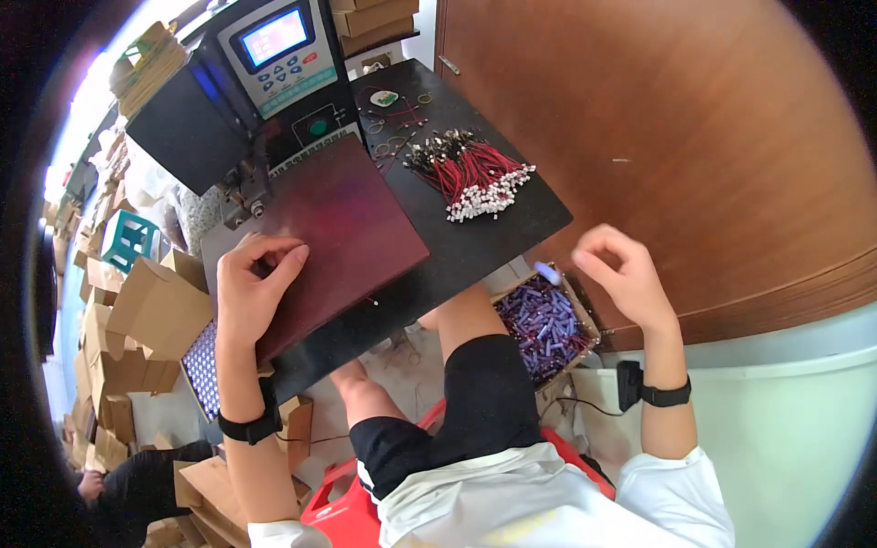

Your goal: The person gathers a bundle of wires, secures them with a rubber band, and places them on the table. They then pick up a battery and a wire, position them under a spot welder to join them together, and place the battery back into a box.

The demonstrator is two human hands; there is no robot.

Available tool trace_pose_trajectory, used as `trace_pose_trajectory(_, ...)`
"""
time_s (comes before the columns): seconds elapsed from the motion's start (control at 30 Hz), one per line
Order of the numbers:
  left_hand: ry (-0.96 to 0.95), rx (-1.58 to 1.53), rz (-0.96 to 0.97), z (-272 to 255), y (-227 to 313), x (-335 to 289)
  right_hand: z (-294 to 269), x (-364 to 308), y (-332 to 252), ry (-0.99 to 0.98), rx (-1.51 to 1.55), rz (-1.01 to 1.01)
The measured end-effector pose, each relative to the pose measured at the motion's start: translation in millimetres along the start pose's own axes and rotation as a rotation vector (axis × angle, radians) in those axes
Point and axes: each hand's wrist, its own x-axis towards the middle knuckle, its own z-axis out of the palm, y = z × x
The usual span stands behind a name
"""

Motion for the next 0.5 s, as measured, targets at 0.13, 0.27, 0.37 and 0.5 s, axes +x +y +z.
trace_pose_trajectory(0.13,0.047,0.018,0.024,6.7,-0.7,0.6,-22.3,-20.8,51.7,0.118,-0.076,0.138)
trace_pose_trajectory(0.27,0.087,0.041,0.023,-2.3,-2.9,-7.7,3.4,7.5,45.2,0.22,-0.036,0.052)
trace_pose_trajectory(0.37,0.124,0.071,0.044,-2.0,-2.5,-13.4,33.8,55.2,42.6,0.121,-0.122,-0.133)
trace_pose_trajectory(0.5,0.154,-0.011,-0.094,-1.5,14.3,-32.6,66.4,107.5,30.4,0.026,-0.386,-0.195)
